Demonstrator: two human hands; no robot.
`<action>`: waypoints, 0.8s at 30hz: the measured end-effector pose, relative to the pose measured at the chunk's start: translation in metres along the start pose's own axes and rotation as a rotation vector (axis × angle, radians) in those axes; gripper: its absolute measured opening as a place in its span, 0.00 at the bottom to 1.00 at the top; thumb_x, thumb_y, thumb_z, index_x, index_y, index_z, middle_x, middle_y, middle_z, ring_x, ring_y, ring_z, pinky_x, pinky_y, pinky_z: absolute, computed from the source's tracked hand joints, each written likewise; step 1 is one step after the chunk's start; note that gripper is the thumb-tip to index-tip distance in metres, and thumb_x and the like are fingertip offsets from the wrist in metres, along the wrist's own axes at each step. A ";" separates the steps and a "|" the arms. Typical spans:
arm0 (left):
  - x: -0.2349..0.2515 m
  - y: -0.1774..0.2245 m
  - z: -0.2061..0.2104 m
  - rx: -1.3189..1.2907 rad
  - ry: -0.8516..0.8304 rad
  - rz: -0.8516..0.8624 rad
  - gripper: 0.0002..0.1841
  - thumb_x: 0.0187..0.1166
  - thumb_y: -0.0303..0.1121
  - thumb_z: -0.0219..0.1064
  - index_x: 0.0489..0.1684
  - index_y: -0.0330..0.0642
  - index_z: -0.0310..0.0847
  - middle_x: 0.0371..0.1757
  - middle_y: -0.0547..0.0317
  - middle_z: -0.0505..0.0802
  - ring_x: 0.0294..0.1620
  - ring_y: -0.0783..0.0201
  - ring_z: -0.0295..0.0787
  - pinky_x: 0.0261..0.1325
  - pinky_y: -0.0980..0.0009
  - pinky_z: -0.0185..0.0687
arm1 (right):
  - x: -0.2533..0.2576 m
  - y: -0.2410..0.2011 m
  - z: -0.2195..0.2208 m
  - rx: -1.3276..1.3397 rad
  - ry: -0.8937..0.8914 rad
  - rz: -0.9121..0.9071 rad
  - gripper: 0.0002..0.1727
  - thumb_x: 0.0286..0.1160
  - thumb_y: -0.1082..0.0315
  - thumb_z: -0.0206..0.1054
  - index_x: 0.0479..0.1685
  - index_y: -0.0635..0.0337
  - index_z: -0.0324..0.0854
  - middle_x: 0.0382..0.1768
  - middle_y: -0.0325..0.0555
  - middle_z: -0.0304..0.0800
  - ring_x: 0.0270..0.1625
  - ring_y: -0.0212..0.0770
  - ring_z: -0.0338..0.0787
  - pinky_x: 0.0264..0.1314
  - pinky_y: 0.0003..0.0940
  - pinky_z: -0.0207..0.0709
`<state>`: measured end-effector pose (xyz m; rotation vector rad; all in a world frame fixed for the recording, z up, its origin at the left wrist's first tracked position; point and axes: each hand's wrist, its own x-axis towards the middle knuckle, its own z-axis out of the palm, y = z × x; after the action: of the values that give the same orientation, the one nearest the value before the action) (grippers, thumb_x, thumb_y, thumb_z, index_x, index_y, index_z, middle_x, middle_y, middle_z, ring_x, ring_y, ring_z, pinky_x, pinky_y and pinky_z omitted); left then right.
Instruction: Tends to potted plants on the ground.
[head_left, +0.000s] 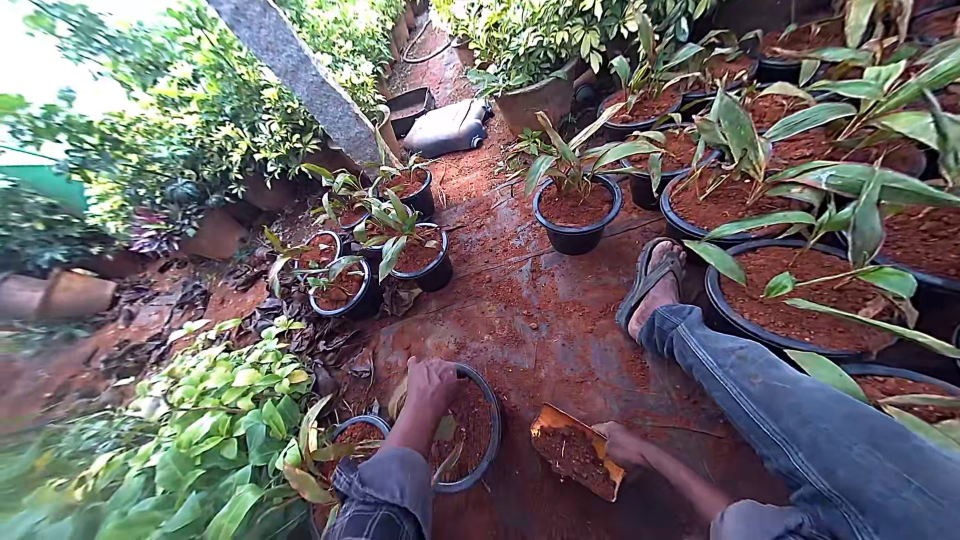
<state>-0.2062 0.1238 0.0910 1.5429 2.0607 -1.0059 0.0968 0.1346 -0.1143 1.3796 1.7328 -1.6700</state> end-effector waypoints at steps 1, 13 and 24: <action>-0.003 -0.002 0.001 0.003 0.000 0.021 0.18 0.87 0.34 0.55 0.69 0.37 0.82 0.73 0.40 0.86 0.76 0.41 0.80 0.79 0.37 0.66 | -0.001 -0.003 -0.002 0.043 0.018 0.005 0.25 0.78 0.78 0.59 0.75 0.60 0.77 0.65 0.64 0.86 0.63 0.58 0.89 0.62 0.60 0.82; -0.010 -0.023 0.019 -0.132 0.050 0.102 0.19 0.90 0.33 0.50 0.66 0.35 0.83 0.71 0.37 0.86 0.73 0.38 0.83 0.70 0.38 0.78 | -0.044 -0.106 -0.053 0.104 0.338 -0.173 0.28 0.75 0.80 0.62 0.78 0.58 0.75 0.63 0.60 0.87 0.57 0.54 0.92 0.57 0.53 0.86; -0.011 -0.032 0.020 -0.187 0.016 0.135 0.19 0.90 0.34 0.51 0.68 0.36 0.82 0.73 0.37 0.85 0.77 0.38 0.80 0.73 0.37 0.76 | -0.064 -0.249 -0.051 -0.627 0.475 -0.225 0.24 0.73 0.69 0.66 0.71 0.47 0.81 0.58 0.54 0.92 0.64 0.58 0.91 0.62 0.62 0.83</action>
<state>-0.2348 0.0973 0.0948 1.5720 1.9690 -0.7330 -0.0599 0.2005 0.0857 1.3587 2.4670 -0.7726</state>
